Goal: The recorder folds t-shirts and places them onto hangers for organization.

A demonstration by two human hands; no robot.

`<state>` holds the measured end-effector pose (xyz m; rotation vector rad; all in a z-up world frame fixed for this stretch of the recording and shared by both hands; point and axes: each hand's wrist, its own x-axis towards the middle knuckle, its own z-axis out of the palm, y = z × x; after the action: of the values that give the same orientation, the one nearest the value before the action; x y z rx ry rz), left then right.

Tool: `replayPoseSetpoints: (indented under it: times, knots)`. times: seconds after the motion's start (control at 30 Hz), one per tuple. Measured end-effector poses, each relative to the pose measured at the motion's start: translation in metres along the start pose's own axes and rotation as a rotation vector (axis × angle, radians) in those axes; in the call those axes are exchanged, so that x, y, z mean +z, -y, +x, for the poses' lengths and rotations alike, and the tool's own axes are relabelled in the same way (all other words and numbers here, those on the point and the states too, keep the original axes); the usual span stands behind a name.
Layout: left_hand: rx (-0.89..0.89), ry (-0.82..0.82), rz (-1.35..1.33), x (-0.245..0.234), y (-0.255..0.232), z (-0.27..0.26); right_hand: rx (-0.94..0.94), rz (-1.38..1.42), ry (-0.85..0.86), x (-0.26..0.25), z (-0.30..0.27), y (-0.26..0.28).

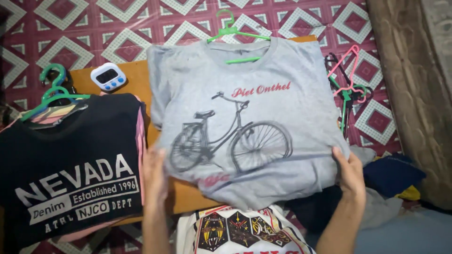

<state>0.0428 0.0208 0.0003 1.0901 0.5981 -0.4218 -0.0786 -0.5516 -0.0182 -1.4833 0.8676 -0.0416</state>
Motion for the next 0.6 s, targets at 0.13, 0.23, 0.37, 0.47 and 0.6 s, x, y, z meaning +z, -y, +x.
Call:
replayPoseSetpoints:
  times: [0.13, 0.23, 0.37, 0.47, 0.6]
  knots:
    - [0.567, -0.068, 0.364, -0.005, -0.027, -0.033, -0.013, 0.089, 0.170, -0.014, -0.014, -0.002]
    - [0.621, 0.005, 0.633, -0.009, -0.044, -0.050, -0.029, -0.049, 0.195, -0.021, -0.037, 0.039]
    - [0.478, -0.095, 0.474, -0.009, -0.058, -0.071, 0.053, -0.483, 0.195, -0.077, -0.033, 0.012]
    - [0.773, 0.117, 1.151, -0.025, -0.054, -0.087, 0.172, -0.284, 0.361, -0.049, -0.079, 0.074]
    - [0.168, 0.211, 1.304, -0.018, -0.087, -0.107, 0.111, -0.420, 0.298, -0.098, -0.082, 0.066]
